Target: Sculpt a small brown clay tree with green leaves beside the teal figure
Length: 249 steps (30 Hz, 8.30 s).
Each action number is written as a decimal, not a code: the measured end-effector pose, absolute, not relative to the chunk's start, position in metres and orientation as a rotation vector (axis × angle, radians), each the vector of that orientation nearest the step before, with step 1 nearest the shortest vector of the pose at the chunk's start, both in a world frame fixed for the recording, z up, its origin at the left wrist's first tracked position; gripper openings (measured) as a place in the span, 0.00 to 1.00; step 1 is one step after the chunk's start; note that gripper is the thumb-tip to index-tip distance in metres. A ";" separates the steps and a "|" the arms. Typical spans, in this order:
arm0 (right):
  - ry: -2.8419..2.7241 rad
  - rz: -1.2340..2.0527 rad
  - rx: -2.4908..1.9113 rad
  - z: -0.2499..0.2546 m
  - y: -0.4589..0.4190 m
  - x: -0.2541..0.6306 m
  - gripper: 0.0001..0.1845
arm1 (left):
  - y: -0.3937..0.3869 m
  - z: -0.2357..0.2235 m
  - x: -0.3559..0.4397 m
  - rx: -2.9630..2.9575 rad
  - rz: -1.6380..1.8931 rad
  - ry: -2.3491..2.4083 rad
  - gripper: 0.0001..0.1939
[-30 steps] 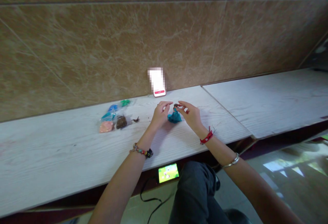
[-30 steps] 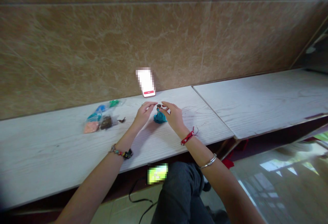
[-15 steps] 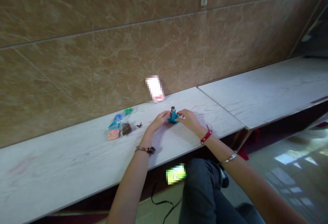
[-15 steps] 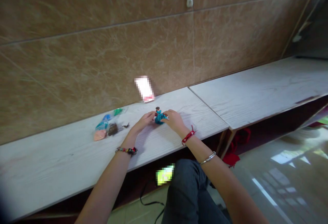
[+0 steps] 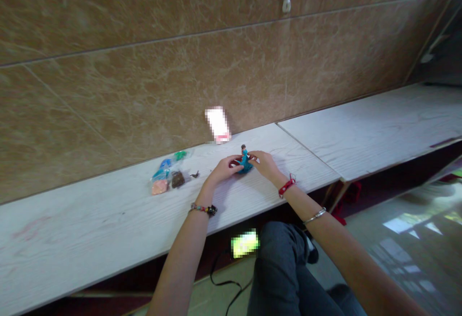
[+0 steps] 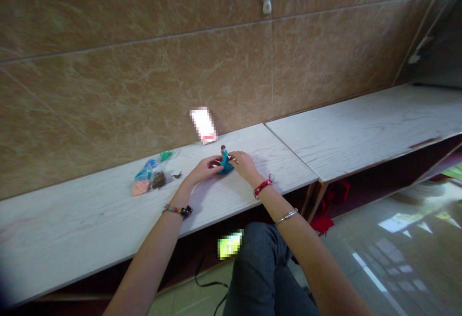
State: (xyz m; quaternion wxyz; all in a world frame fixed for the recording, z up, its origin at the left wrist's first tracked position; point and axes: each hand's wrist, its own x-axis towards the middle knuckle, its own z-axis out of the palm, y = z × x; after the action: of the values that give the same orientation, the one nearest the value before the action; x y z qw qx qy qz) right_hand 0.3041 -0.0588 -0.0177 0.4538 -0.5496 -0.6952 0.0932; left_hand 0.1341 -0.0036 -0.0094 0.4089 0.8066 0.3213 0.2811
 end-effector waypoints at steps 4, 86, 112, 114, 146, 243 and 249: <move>-1.693 0.215 -1.354 -0.017 -0.058 0.305 0.12 | -0.007 -0.008 0.137 2.106 0.751 0.877 0.21; -1.509 -0.054 -1.182 -0.017 -0.078 0.308 0.18 | 0.013 0.006 0.064 2.369 0.894 1.534 0.11; -2.264 0.308 -1.300 -0.016 -0.003 0.141 0.09 | 0.007 0.001 -0.022 2.513 0.718 1.527 0.14; -2.240 0.317 -1.293 -0.014 -0.005 0.143 0.09 | 0.005 0.002 -0.016 2.451 0.725 1.479 0.15; -2.058 0.364 -1.236 0.002 -0.014 0.150 0.11 | 0.005 0.004 -0.011 1.987 1.004 1.209 0.13; -2.081 0.008 -1.765 -0.019 -0.097 0.342 0.12 | -0.015 -0.018 0.074 3.189 0.617 1.360 0.12; -2.220 -0.134 -1.759 -0.023 -0.114 0.348 0.14 | -0.014 -0.019 0.079 3.190 0.558 1.378 0.12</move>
State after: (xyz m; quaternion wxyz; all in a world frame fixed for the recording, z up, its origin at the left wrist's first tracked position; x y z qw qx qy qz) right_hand 0.3484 -0.1139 -0.0227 0.1526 -0.6131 -0.7737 -0.0466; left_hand 0.0785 -0.0136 -0.0186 -0.1878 0.8903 0.3846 0.1557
